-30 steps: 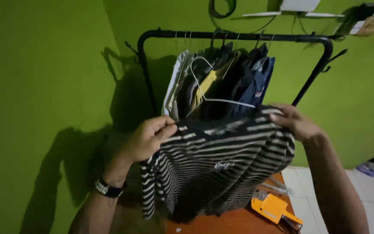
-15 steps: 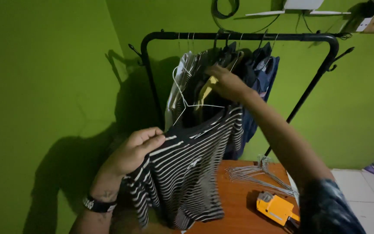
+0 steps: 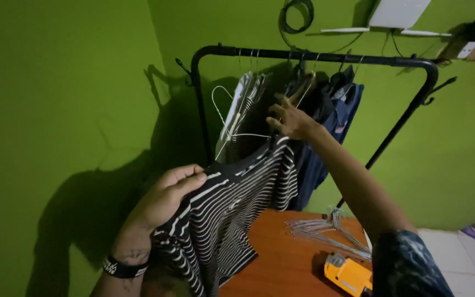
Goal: The person prepares a striped shirt, checks a tag gun, puts the shirt on a hanger, hangs it on a rack, and then handles a packaged garment.
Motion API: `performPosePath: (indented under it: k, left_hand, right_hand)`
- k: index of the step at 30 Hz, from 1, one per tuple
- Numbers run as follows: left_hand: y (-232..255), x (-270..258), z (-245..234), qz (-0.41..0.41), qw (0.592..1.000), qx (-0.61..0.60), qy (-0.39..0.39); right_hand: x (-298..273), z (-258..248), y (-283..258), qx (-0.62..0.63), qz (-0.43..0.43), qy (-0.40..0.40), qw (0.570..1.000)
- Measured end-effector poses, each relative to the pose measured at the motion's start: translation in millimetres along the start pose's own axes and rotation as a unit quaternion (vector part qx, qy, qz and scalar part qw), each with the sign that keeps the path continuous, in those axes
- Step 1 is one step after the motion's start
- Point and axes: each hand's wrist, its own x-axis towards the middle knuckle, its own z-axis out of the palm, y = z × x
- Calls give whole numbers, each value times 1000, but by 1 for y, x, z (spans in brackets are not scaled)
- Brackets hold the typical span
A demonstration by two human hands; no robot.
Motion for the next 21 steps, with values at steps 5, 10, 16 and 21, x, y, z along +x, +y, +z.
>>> performPosePath:
  k: [5, 10, 16, 21]
  left_hand:
    - [-6, 14, 10, 3, 1000, 25, -1]
    - [-7, 24, 6, 5, 998, 62, 14]
    - [-8, 21, -2, 19, 995, 62, 72]
    - [4, 32, 10, 25, 997, -21, 73]
  right_hand:
    - [-29, -14, -10, 11, 71, -13, 997]
    - [-32, -13, 0, -52, 102, -32, 993]
    - [-36, 0, 17, -65, 147, -20, 987]
    - [-29, 26, 33, -68, 163, 125, 976]
